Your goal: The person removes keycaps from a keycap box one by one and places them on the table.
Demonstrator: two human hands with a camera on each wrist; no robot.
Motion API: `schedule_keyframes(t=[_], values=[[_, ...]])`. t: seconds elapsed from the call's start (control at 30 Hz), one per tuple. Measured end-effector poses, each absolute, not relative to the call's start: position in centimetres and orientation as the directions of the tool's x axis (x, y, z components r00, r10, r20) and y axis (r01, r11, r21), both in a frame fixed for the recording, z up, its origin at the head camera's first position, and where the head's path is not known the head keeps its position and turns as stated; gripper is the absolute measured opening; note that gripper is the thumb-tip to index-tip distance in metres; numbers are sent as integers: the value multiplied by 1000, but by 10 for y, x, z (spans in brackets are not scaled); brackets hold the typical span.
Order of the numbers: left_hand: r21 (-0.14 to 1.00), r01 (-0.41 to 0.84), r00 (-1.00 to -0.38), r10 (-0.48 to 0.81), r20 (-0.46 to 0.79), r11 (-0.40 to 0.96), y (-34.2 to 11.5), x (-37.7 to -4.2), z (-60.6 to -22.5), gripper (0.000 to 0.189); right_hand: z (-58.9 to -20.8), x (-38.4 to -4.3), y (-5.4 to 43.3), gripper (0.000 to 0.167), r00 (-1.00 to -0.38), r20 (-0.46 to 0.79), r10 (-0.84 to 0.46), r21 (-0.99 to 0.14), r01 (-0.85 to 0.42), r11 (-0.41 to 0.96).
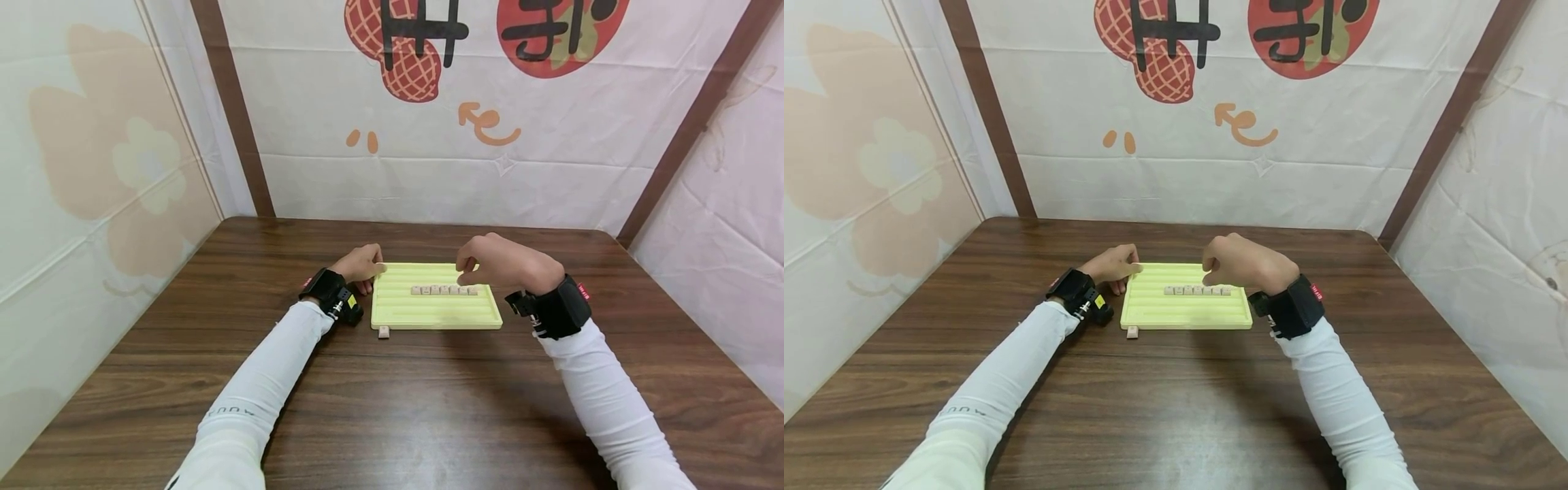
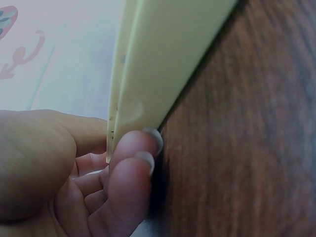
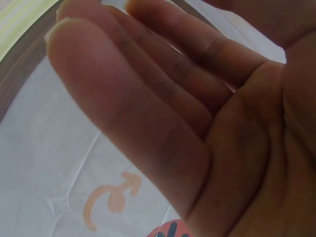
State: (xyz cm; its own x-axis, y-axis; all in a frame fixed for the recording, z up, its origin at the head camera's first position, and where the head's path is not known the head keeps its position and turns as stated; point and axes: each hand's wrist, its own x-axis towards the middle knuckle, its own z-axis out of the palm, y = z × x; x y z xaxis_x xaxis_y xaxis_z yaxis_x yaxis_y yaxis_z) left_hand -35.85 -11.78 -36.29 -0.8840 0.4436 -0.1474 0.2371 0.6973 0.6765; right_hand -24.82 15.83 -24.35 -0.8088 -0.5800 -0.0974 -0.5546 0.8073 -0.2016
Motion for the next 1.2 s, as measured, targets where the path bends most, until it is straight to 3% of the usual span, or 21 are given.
schedule_keyframes(t=[0.2, 1.2], values=[[680, 223, -886, 436, -157, 698, -118, -362, -365, 18, -243, -252, 166, 5, -813, -83, -576, -215, -550, 807], [688, 220, -882, 442, -163, 692, -118, -366, -368, 18, -264, -281, 183, 20, -859, -139, -492, -263, -447, 855]])
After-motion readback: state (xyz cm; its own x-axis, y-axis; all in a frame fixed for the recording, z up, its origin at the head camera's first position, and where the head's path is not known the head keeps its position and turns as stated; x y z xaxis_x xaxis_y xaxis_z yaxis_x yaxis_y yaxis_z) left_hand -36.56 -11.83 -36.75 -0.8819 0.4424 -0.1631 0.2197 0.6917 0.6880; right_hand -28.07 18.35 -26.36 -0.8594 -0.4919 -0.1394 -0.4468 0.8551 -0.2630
